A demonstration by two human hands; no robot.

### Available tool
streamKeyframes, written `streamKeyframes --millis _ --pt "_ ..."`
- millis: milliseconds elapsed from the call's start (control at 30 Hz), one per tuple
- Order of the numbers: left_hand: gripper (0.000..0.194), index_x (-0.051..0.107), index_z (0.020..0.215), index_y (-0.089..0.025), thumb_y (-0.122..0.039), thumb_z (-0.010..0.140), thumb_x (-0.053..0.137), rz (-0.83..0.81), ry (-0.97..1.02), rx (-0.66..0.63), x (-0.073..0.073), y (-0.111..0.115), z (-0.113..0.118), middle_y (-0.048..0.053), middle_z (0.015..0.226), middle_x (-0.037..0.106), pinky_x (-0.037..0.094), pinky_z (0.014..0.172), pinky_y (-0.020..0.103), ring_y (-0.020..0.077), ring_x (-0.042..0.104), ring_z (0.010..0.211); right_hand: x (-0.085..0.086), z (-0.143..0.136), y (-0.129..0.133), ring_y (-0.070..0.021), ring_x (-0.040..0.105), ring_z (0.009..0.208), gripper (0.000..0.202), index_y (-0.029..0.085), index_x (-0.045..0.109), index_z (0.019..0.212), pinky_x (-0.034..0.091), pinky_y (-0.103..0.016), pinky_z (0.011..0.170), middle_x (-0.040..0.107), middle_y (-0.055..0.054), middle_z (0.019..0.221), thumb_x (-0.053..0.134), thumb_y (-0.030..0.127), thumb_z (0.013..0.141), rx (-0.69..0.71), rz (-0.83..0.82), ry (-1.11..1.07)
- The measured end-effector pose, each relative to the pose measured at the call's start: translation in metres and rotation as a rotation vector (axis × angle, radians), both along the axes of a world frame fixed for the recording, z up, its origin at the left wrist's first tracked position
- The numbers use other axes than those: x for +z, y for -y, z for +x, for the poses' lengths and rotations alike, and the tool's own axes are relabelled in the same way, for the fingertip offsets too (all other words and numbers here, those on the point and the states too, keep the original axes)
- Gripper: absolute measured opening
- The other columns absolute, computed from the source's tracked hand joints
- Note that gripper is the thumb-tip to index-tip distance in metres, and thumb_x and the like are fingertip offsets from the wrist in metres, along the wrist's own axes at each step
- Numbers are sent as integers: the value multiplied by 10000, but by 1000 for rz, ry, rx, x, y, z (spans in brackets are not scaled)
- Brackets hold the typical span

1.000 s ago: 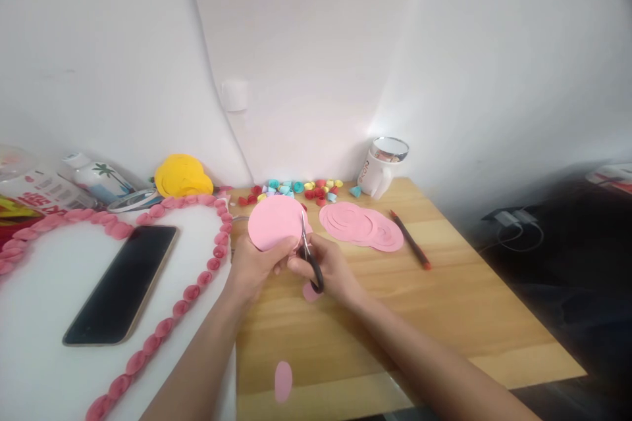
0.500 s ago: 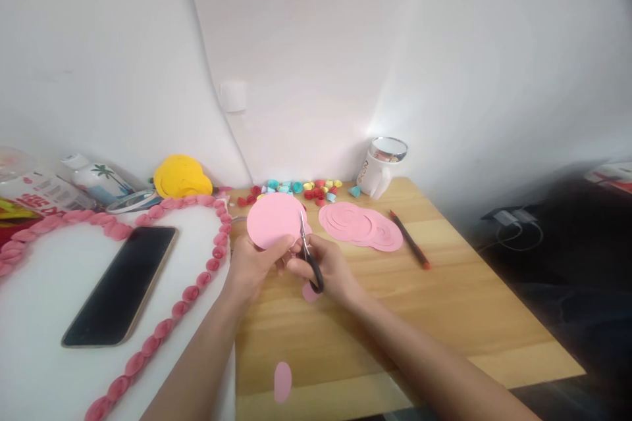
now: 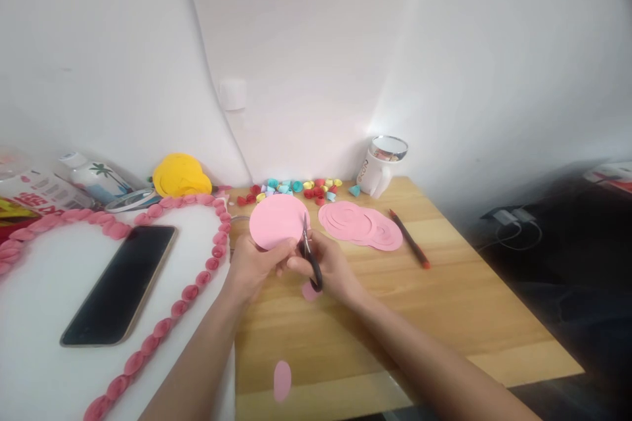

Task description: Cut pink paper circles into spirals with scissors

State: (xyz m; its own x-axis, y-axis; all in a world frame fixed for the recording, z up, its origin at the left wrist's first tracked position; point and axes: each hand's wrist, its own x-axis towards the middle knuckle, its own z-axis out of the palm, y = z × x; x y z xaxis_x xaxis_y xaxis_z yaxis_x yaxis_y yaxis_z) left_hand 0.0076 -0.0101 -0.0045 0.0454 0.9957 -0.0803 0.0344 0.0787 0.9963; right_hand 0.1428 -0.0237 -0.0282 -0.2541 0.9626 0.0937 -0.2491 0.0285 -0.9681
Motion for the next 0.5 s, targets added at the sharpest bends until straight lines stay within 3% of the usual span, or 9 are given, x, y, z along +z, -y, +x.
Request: streamKeyframes --millis 300,500 --pt "214 656 711 -89 -269 601 695 -5 10 7 -2 0 -1 50 566 633 409 383 205 120 533 451 2 -1 0 -173 606 629 427 197 453 765 461 -303 640 595 2 608 744 457 590 54 9 -63" --pt "210 649 732 -80 -257 623 678 0 32 -20 -2 -2 -2 38 566 620 369 363 188 79 474 409 0 0 0 -157 581 592 448 190 472 770 456 -299 627 579 4 607 747 481 569 42 -25 -61"
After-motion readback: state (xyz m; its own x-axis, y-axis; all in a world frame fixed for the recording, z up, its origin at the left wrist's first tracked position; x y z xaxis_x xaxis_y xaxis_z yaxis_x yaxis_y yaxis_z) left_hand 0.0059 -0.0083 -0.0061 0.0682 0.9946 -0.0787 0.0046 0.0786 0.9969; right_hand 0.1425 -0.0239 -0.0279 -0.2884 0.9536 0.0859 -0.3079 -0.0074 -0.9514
